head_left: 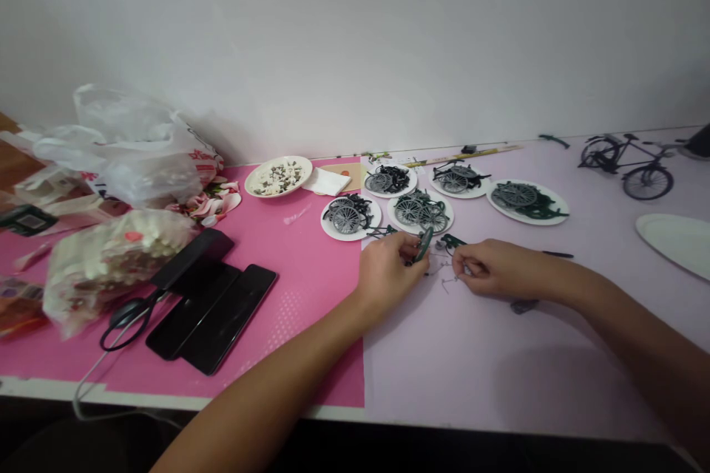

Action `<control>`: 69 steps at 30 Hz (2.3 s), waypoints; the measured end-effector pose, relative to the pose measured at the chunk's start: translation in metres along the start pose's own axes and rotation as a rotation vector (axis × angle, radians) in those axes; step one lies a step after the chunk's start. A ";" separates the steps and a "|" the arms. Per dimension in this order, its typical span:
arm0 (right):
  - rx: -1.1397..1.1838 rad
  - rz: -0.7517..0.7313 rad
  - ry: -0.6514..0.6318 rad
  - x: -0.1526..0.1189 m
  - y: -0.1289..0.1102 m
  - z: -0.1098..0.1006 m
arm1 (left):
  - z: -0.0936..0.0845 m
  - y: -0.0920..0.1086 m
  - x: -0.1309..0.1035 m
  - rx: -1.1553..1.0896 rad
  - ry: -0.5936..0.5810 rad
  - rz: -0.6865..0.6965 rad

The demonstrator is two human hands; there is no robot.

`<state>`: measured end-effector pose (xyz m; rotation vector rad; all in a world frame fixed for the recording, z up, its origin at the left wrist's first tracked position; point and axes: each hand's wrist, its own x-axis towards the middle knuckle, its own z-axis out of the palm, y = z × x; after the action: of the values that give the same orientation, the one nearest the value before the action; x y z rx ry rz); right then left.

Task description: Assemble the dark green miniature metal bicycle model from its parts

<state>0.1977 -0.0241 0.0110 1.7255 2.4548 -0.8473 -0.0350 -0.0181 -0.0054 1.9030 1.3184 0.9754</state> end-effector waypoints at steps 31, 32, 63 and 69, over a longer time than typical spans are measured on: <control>-0.089 0.054 -0.013 -0.008 -0.016 0.000 | 0.000 -0.001 0.000 -0.023 -0.010 0.008; -0.092 0.052 -0.010 -0.008 -0.016 0.000 | 0.000 -0.001 0.000 -0.023 -0.010 0.009; -0.007 -0.099 0.042 -0.004 -0.008 -0.010 | -0.001 -0.002 0.000 -0.030 -0.014 0.012; -0.016 -0.046 0.041 -0.003 -0.009 -0.004 | -0.001 -0.002 0.000 -0.016 -0.009 0.015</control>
<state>0.1920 -0.0277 0.0190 1.7047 2.5290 -0.8022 -0.0366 -0.0179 -0.0068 1.9053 1.2891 0.9813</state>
